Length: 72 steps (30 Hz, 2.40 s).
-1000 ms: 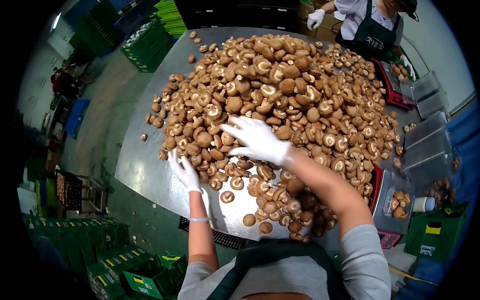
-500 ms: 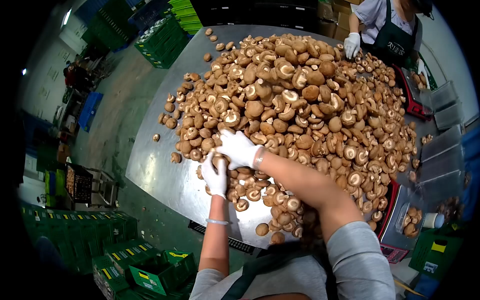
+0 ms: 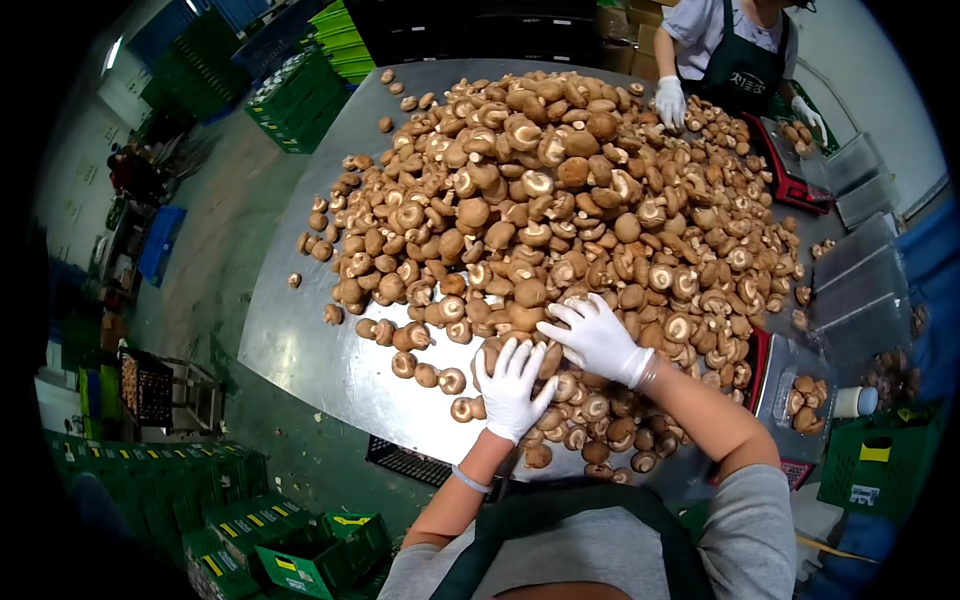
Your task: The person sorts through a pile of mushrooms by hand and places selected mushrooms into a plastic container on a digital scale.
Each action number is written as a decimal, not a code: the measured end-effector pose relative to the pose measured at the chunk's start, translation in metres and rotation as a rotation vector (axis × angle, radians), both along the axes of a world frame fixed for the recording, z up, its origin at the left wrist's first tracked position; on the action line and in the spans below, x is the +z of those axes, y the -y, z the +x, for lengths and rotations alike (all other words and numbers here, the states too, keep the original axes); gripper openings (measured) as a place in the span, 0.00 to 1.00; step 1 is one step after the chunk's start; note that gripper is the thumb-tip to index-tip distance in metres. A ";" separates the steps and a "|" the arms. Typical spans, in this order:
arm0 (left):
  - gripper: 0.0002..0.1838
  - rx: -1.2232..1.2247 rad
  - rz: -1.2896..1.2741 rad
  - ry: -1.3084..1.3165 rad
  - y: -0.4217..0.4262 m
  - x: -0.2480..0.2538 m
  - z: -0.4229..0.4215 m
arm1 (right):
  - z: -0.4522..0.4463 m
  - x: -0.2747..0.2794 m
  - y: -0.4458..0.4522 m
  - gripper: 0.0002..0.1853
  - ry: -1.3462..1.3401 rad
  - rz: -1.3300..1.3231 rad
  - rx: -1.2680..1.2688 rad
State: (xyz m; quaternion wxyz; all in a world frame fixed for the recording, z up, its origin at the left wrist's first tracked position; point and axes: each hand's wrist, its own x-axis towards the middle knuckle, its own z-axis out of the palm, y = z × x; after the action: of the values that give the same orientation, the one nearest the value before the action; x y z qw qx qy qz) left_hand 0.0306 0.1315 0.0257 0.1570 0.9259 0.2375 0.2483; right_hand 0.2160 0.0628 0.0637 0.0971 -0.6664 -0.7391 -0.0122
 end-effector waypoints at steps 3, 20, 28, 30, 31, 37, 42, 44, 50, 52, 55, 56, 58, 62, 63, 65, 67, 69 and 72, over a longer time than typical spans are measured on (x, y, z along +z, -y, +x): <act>0.28 -0.211 -0.042 -0.053 0.017 -0.003 -0.006 | 0.004 -0.004 0.026 0.27 -0.064 -0.011 -0.079; 0.28 0.322 -0.196 -0.104 -0.144 -0.053 -0.014 | -0.002 -0.007 -0.063 0.21 -0.325 -0.041 -0.319; 0.25 0.426 -0.118 0.092 -0.139 -0.059 -0.003 | -0.020 -0.011 -0.063 0.30 -0.016 -0.148 -0.266; 0.22 0.486 -0.282 0.283 -0.139 -0.051 -0.011 | -0.022 -0.020 -0.066 0.31 -0.003 -0.112 -0.248; 0.23 0.499 -0.377 0.425 -0.137 -0.041 -0.018 | -0.020 -0.019 -0.065 0.31 -0.009 -0.108 -0.250; 0.22 0.179 -1.628 1.139 -0.119 -0.013 -0.086 | 0.007 -0.008 -0.045 0.29 -0.898 -0.101 -0.149; 0.20 0.393 -0.913 0.298 -0.122 -0.083 -0.091 | 0.000 -0.010 0.002 0.28 -2.206 -0.164 -0.199; 0.26 0.409 -0.224 -0.125 -0.091 -0.033 -0.058 | -0.005 -0.018 0.018 0.28 -2.411 -0.096 -0.174; 0.29 0.340 -0.286 -0.390 -0.120 -0.042 -0.054 | -0.022 -0.023 0.064 0.25 -2.699 0.249 -0.026; 0.27 0.281 -0.299 -0.345 -0.125 -0.046 -0.059 | -0.033 -0.005 0.082 0.26 -2.218 0.404 -0.287; 0.18 0.283 -0.154 -0.044 -0.089 -0.018 -0.050 | -0.026 0.010 0.120 0.28 -2.447 0.363 -0.180; 0.17 0.222 -0.182 0.078 -0.072 -0.002 -0.045 | -0.030 0.012 0.137 0.28 -2.493 0.394 -0.232; 0.14 0.087 -0.386 0.297 -0.029 0.023 -0.028 | -0.038 0.023 0.167 0.24 -2.322 0.421 -0.321; 0.11 -0.189 -1.196 0.469 0.067 0.068 0.020 | -0.039 0.016 0.206 0.24 -2.493 0.430 -0.546; 0.10 -0.239 -1.293 0.398 0.082 0.059 0.028 | -0.037 0.016 0.215 0.24 -2.471 0.408 -0.511; 0.10 -0.338 -1.569 0.351 0.120 0.064 0.048 | -0.030 0.032 0.236 0.24 -2.405 0.395 -0.460; 0.10 -0.470 -1.756 0.390 0.154 0.072 0.069 | -0.020 0.039 0.262 0.24 -2.317 0.411 -0.474; 0.12 -0.538 -1.809 0.397 0.180 0.077 0.089 | -0.004 0.040 0.290 0.24 -2.402 0.475 -0.417; 0.16 -0.546 -1.730 0.360 0.225 0.089 0.115 | 0.013 0.040 0.330 0.24 -2.465 0.559 -0.356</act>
State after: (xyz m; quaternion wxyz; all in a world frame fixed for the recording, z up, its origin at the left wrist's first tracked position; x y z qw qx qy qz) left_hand 0.1455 -0.0936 0.1149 0.8815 0.4575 0.0858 0.0788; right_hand 0.2291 -0.2673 0.1035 0.8492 -0.2830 -0.0335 0.4446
